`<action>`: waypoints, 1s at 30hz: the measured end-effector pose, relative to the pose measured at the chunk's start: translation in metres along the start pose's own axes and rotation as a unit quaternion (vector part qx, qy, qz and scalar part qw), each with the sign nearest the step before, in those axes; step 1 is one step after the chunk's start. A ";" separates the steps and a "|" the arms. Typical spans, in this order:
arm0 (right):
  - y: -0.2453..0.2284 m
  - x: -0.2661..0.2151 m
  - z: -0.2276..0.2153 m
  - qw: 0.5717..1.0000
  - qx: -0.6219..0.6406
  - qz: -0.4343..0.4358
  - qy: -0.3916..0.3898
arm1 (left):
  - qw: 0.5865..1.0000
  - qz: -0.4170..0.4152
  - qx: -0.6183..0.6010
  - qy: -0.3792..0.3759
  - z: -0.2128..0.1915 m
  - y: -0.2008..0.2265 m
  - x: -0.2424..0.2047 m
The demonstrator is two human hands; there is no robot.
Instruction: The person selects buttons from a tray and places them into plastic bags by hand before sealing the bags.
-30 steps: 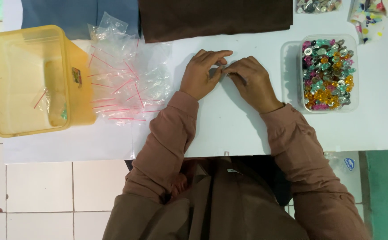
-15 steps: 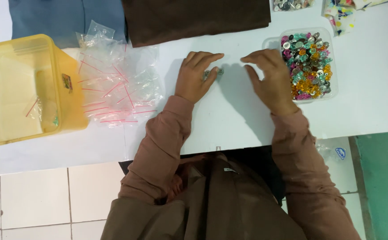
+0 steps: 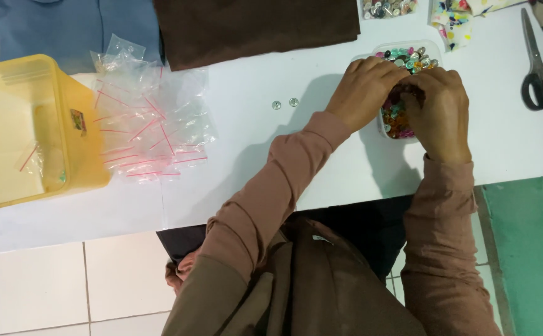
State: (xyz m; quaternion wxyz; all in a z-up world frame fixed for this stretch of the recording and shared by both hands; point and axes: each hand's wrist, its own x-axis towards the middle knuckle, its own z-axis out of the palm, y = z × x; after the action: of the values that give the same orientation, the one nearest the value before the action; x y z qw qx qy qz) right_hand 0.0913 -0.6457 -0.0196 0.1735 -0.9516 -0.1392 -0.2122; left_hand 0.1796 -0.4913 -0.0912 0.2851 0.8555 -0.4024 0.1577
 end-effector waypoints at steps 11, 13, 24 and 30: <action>0.011 -0.003 0.008 1.000 -0.004 0.011 0.004 | 0.983 0.011 0.170 0.071 0.015 0.010 0.030; 0.010 -0.004 0.006 0.999 0.029 0.017 0.006 | 0.984 0.021 0.158 0.076 0.015 0.009 0.029; 0.002 0.000 -0.009 0.939 0.276 0.195 0.060 | 0.990 -0.070 -0.087 0.084 -0.022 0.009 0.015; -0.042 0.021 -0.007 0.933 0.321 0.143 0.076 | 0.978 -0.119 -0.117 0.124 -0.085 -0.020 -0.033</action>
State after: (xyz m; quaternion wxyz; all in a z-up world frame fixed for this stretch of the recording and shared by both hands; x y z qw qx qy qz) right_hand 0.0930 -0.6066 0.0072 0.5083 -0.8360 -0.0487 -0.2011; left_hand 0.1716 -0.4091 -0.0480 0.4477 0.8319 -0.2746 0.1793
